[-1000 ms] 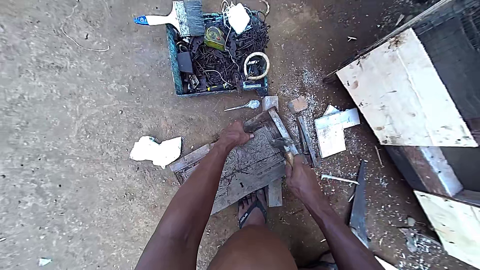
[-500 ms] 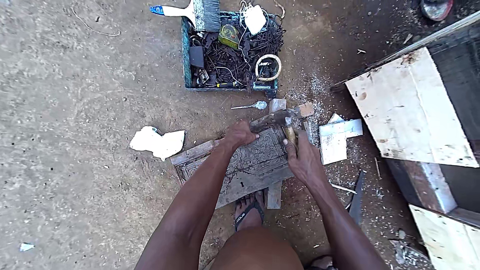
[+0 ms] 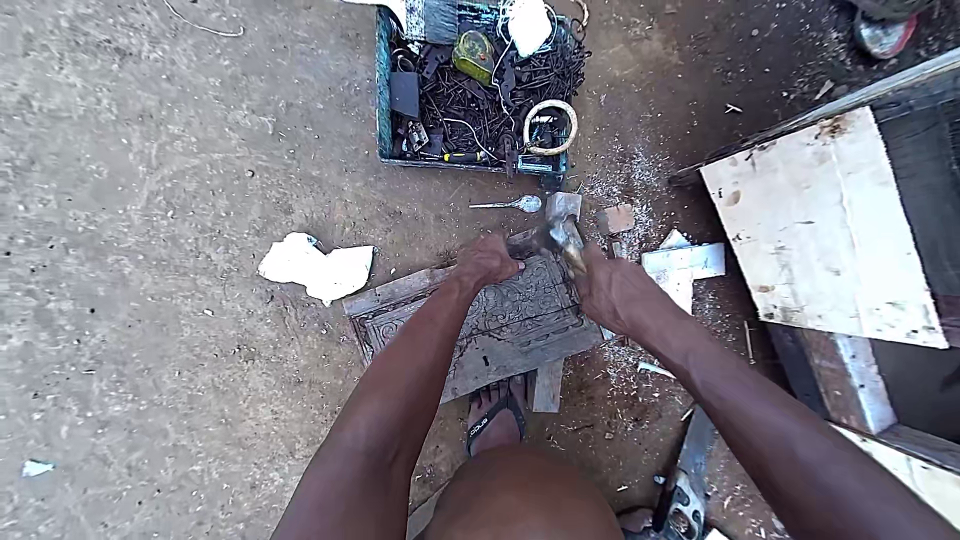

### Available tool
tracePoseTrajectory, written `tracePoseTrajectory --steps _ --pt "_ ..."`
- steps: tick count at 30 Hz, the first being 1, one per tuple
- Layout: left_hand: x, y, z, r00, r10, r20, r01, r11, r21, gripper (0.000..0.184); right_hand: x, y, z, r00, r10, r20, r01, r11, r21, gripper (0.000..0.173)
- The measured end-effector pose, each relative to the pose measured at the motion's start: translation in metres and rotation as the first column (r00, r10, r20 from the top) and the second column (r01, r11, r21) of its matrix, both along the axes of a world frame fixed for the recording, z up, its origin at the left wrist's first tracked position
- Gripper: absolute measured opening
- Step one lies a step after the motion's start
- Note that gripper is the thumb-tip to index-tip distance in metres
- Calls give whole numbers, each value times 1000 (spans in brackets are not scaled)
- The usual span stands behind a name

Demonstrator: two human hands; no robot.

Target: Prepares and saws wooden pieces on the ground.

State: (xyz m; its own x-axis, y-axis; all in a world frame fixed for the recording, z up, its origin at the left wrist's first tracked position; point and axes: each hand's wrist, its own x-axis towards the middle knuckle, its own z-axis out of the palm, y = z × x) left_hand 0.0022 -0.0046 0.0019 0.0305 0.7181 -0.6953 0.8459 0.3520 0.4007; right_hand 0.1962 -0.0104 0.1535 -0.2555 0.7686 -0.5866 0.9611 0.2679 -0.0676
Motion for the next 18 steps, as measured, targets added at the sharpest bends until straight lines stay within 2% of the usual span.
tracePoseTrajectory --steps 1,3,5,6,8,9,10,12,13,14,16,18 --pt "0 1 2 1000 2 -3 -2 1000 -4 62 -4 6 3 990 18 141 -4 995 -96 33" --pt "0 1 2 1000 -1 -5 1 1000 -20 62 -7 13 20 975 107 194 -93 993 -78 31" --pt "3 1 -1 1000 -2 7 2 1000 -25 63 -5 14 40 989 133 58 -137 988 69 32" --pt "4 0 -2 1000 -6 14 6 1000 -15 64 -4 12 45 994 104 -45 -96 984 149 34" --pt "2 -1 -1 1000 -5 23 5 1000 -5 63 -1 4 32 975 32 -220 27 965 259 38" --pt "2 -1 0 1000 -1 23 1 1000 -6 63 3 -1 17 972 4 -236 57 966 251 38" --pt "2 -1 1 1000 -1 22 2 1000 -7 62 8 -5 6 990 -10 -144 36 984 177 35" --pt "3 -1 2 1000 -7 19 7 1000 -2 63 4 -3 5 983 34 181 -23 998 -67 32" --pt "2 0 2 1000 -13 14 13 1000 -2 64 -2 0 12 964 93 249 -75 994 -84 31" --pt "2 2 0 1000 -19 13 19 1000 -2 66 -7 2 23 961 134 244 -127 991 -43 31" --pt "4 0 -3 1000 -19 24 20 1000 -16 65 -9 1 44 990 127 55 -133 983 125 33" --pt "2 2 -1 999 -6 32 7 1000 -21 65 -9 1 43 989 69 -132 -36 970 239 37"
